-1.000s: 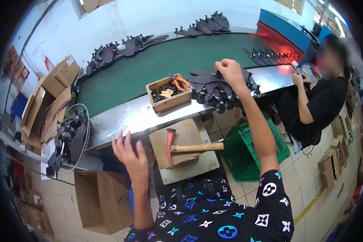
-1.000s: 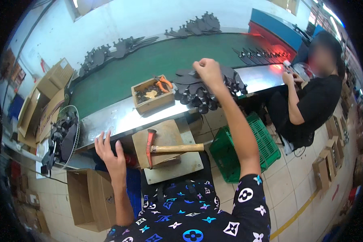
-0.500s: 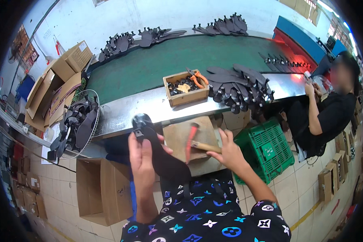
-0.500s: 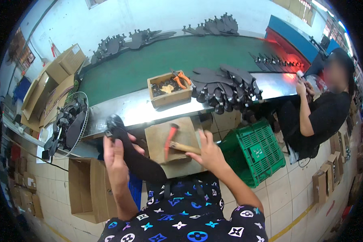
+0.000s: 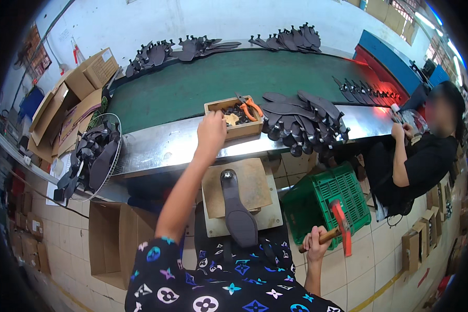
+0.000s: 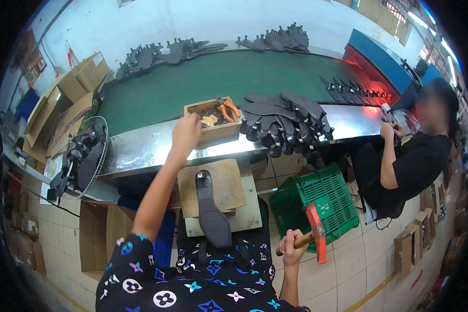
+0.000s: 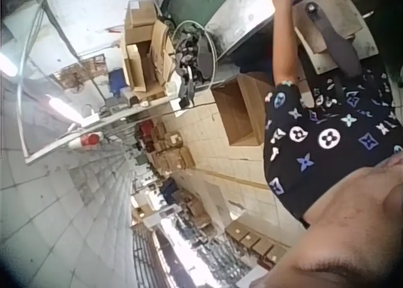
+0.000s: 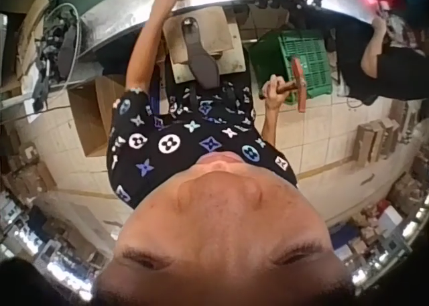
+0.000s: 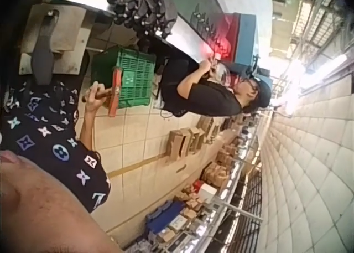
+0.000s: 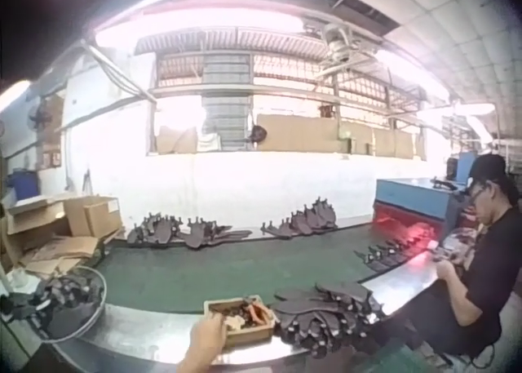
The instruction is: Using a hammer and manual assembly to attach and secure shoe components on a factory assembly line.
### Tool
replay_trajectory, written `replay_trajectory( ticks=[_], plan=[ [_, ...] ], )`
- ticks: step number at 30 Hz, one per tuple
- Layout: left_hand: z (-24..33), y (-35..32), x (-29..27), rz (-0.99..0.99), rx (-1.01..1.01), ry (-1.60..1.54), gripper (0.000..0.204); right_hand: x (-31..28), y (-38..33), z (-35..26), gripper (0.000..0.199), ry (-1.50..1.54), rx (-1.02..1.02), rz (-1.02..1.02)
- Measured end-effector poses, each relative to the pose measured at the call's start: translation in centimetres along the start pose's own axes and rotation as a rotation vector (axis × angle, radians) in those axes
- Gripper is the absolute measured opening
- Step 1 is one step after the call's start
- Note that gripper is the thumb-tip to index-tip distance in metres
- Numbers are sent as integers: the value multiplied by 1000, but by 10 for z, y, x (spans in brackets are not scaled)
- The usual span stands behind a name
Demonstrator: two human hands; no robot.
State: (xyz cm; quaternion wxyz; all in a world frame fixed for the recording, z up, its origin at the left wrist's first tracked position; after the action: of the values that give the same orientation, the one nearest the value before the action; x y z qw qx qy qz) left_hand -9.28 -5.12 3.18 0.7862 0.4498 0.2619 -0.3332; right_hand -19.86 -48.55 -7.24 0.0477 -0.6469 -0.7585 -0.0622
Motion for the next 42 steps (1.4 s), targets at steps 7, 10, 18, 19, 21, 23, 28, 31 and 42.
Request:
replay_trajectory(
  ticks=[7,10,18,19,21,23,28,31,42],
  plan=[
    [-53,81,79,-150,156,281,14,3,23,5,32,-290,38,23],
    [-62,87,82,-153,90,212,11,7,23,8,29,-315,-7,-24],
    [63,-1,-31,188,290,-478,12,62,66,-58,23,-319,-296,-242],
    [79,-20,-45,246,372,-470,14,72,74,-68,29,-258,-276,-264],
    [108,-54,-76,310,552,-471,21,97,89,-84,31,-192,-266,-330],
    [131,-83,-101,335,628,-462,26,122,91,-105,34,-68,-258,-463],
    [142,-121,-114,286,626,-515,26,163,76,-153,30,30,-263,-627],
    [130,-136,-109,201,597,-528,29,169,72,-154,22,-44,-207,-618],
    [35,-144,-33,-91,-119,-647,32,198,114,-92,20,-463,-102,-674]
  ],
)
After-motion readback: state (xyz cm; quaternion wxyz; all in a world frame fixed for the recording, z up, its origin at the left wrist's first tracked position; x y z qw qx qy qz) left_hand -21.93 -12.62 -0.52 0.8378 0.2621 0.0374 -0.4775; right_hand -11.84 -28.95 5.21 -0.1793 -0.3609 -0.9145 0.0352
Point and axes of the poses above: each hand's wrist, its own y-axis towards the middle knuckle, its own x-axis out of the palm, z = x × y, the point moved 2 cm from there along y, towards the middle knuckle, and after that the axes turned 10 degrees about -y, right-handed, at the moved point
